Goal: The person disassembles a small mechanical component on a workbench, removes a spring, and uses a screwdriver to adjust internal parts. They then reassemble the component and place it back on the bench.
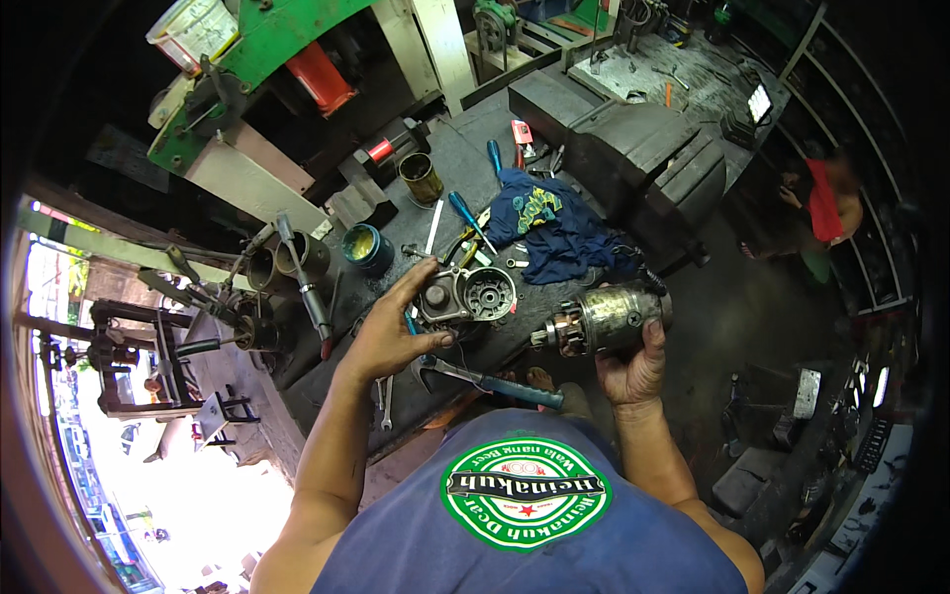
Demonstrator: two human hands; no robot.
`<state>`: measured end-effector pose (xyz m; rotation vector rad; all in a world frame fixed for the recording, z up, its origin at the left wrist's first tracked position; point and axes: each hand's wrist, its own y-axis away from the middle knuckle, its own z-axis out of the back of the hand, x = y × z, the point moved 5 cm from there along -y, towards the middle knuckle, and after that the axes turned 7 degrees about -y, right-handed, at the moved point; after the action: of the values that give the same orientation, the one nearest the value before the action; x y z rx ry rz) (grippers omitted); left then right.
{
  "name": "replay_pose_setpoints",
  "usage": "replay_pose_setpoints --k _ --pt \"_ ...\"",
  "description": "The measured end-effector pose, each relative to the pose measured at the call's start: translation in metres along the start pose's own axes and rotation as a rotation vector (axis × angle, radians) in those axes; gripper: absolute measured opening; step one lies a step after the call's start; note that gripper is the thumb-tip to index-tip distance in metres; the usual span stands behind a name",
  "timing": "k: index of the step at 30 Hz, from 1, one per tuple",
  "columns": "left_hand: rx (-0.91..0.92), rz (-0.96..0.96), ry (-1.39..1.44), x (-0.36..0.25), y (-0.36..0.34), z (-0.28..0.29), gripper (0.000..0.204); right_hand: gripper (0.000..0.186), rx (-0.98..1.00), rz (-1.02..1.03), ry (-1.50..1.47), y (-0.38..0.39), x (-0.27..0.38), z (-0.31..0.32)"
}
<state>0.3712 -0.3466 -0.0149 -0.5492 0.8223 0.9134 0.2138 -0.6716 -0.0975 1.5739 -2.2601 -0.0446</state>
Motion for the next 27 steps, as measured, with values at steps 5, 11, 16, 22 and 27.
replay_pose_setpoints --k 5,11,16,22,27 --pt "-0.035 -0.026 -0.009 0.022 -0.007 -0.008 0.086 0.072 0.092 0.103 0.222 -0.004 -0.020 -0.029" --pt "-0.274 0.088 -0.197 0.004 0.012 -0.023 0.082 0.081 0.143 0.203 0.377 -0.019 -0.036 -0.068" --pt "-0.285 0.074 -0.116 0.017 0.023 -0.023 0.084 0.091 0.163 0.195 0.487 -0.040 -0.047 -0.080" --pt "-0.222 0.041 0.246 0.041 0.017 -0.004 0.081 0.101 0.123 0.200 0.574 -0.049 -0.052 -0.081" --pt "-0.078 -0.125 -0.030 0.023 -0.011 0.009 0.086 0.108 0.153 0.185 0.692 -0.053 -0.061 -0.087"
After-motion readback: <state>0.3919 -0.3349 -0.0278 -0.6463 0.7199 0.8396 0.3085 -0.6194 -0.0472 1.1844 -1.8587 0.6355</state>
